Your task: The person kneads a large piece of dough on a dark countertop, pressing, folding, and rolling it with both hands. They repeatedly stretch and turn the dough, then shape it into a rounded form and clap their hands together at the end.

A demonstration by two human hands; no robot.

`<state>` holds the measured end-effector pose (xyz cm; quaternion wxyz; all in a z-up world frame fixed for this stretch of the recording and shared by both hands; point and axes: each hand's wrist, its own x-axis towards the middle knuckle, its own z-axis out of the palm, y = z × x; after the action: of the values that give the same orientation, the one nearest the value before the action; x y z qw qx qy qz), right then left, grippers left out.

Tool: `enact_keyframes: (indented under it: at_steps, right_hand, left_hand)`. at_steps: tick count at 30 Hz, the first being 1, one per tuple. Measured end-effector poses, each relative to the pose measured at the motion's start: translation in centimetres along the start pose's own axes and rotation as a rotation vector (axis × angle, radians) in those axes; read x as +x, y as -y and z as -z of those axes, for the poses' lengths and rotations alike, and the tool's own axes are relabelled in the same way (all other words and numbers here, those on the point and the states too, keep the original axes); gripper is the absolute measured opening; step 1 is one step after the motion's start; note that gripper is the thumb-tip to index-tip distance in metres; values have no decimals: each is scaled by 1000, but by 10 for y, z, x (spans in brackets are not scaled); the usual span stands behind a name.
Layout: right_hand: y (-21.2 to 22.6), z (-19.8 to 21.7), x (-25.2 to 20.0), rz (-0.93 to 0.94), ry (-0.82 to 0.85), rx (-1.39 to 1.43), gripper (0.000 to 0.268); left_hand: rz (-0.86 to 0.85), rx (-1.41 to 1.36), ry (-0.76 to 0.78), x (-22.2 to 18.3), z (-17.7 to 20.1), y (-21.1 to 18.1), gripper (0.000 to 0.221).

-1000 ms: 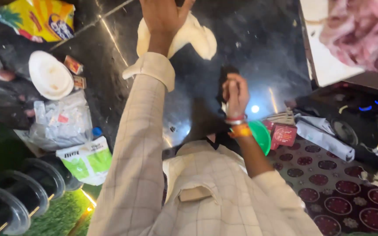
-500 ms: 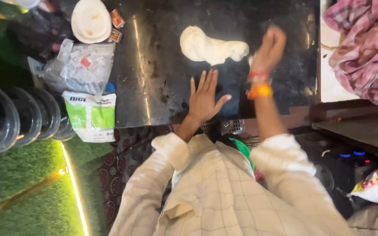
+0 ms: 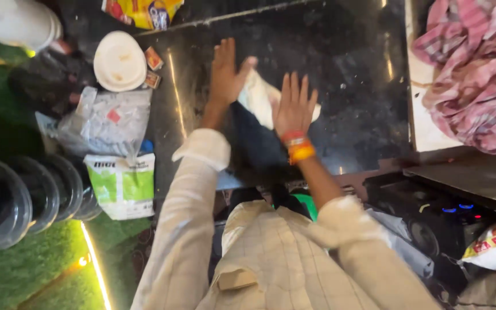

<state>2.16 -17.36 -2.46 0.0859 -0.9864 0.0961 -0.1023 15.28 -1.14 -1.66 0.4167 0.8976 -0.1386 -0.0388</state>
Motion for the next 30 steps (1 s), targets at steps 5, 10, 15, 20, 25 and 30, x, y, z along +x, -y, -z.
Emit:
enact_keyframes:
  at_steps: [5, 10, 15, 20, 25, 30]
  right_hand:
    - [-5, 19, -64, -1, 97, 284, 65]
    - [-7, 27, -34, -217, -90, 606, 32]
    - [34, 19, -13, -2, -171, 512, 26]
    - [24, 15, -62, 28, 189, 590, 22]
    - [23, 28, -47, 77, 76, 412, 52]
    - [34, -6, -7, -108, 30, 233, 63]
  left_hand:
    - [-182, 328, 162, -25, -46, -40, 97]
    - [-250, 137, 176, -155, -4, -83, 92]
    - [-39, -74, 39, -179, -10, -61, 71]
    - [230, 291, -148, -150, -47, -45, 66]
    - [230, 615, -60, -35, -46, -38, 80]
    - [101, 658, 167, 92, -53, -16, 98]
